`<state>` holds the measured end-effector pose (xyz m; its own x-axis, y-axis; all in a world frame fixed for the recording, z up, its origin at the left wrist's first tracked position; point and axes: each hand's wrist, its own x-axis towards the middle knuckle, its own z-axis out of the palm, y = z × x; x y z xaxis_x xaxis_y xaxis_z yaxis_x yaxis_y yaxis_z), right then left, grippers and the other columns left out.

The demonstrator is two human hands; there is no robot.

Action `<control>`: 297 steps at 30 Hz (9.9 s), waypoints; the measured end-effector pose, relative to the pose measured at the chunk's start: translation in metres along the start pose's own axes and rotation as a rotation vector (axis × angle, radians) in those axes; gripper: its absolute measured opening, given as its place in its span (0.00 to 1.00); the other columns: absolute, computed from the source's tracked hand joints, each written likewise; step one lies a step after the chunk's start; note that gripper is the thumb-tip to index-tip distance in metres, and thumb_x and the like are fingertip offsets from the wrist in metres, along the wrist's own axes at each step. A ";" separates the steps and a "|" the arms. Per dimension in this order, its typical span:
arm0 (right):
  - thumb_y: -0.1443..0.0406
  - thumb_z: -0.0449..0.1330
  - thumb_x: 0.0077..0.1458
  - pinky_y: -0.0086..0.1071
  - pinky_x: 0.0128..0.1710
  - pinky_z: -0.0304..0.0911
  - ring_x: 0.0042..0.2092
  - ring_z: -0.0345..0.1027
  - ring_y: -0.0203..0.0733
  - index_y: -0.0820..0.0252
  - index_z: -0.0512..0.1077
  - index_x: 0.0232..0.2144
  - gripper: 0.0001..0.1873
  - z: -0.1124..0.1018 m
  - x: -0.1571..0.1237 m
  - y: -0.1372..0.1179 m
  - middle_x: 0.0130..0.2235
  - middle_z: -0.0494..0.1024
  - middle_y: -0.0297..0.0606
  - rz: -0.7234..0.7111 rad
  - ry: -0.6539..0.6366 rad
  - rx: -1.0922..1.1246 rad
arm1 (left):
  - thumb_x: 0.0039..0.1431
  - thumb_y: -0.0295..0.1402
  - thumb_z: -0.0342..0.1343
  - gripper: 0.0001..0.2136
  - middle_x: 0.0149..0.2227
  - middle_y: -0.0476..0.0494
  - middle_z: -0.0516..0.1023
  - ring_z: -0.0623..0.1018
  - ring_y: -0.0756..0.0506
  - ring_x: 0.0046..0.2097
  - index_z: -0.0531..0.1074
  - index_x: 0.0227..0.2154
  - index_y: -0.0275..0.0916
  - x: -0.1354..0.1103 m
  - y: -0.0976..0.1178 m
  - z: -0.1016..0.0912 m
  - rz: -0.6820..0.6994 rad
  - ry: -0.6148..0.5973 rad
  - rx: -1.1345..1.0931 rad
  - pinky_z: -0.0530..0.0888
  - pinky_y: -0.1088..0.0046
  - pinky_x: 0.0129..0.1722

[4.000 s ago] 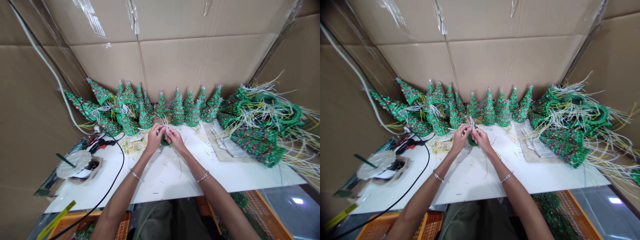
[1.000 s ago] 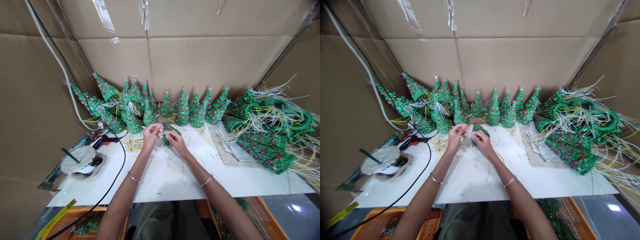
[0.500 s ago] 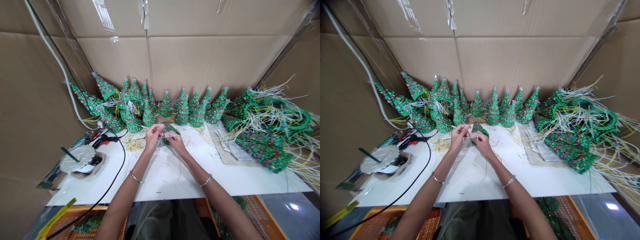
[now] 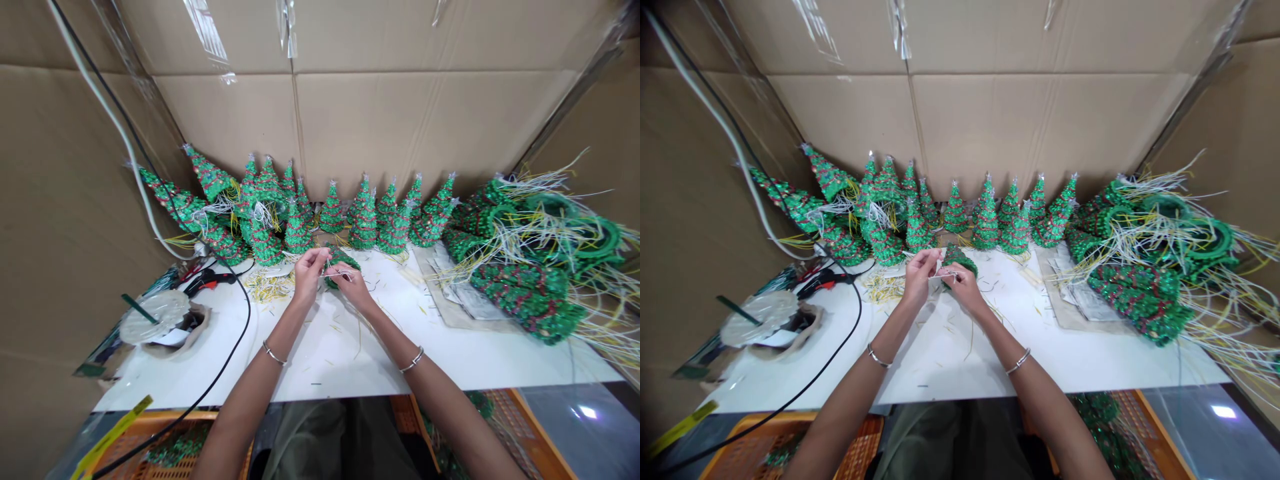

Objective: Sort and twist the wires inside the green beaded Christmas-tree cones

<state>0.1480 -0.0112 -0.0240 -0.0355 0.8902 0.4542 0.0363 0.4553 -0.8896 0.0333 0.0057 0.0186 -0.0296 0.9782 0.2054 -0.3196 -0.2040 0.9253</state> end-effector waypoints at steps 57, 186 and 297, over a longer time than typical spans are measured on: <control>0.53 0.62 0.50 0.29 0.23 0.61 0.22 0.65 0.32 0.59 0.76 0.34 0.16 0.003 -0.005 -0.002 0.35 0.75 0.37 0.161 0.099 0.144 | 0.44 0.41 0.67 0.10 0.35 0.44 0.80 0.77 0.45 0.41 0.78 0.26 0.40 0.009 -0.023 -0.037 -0.029 -0.080 0.071 0.71 0.68 0.46; 0.49 0.62 0.49 0.26 0.19 0.52 0.21 0.55 0.31 0.60 0.73 0.35 0.21 -0.008 0.000 -0.001 0.21 0.67 0.30 0.195 0.123 0.152 | 0.39 0.43 0.69 0.15 0.31 0.46 0.79 0.76 0.48 0.35 0.78 0.27 0.38 -0.003 -0.042 -0.021 -0.060 -0.015 -0.007 0.72 0.72 0.41; 0.52 0.55 0.55 0.28 0.27 0.54 0.26 0.59 0.35 0.62 0.71 0.20 0.22 -0.024 0.004 -0.008 0.23 0.70 0.35 0.077 -0.099 -0.230 | 0.48 0.40 0.64 0.10 0.33 0.43 0.80 0.77 0.44 0.39 0.77 0.28 0.38 -0.001 -0.032 -0.026 0.199 -0.144 0.262 0.71 0.66 0.44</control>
<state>0.1711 -0.0111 -0.0135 -0.1210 0.9217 0.3685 0.2684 0.3877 -0.8818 0.0191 0.0124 -0.0193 0.0728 0.9066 0.4157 -0.0662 -0.4115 0.9090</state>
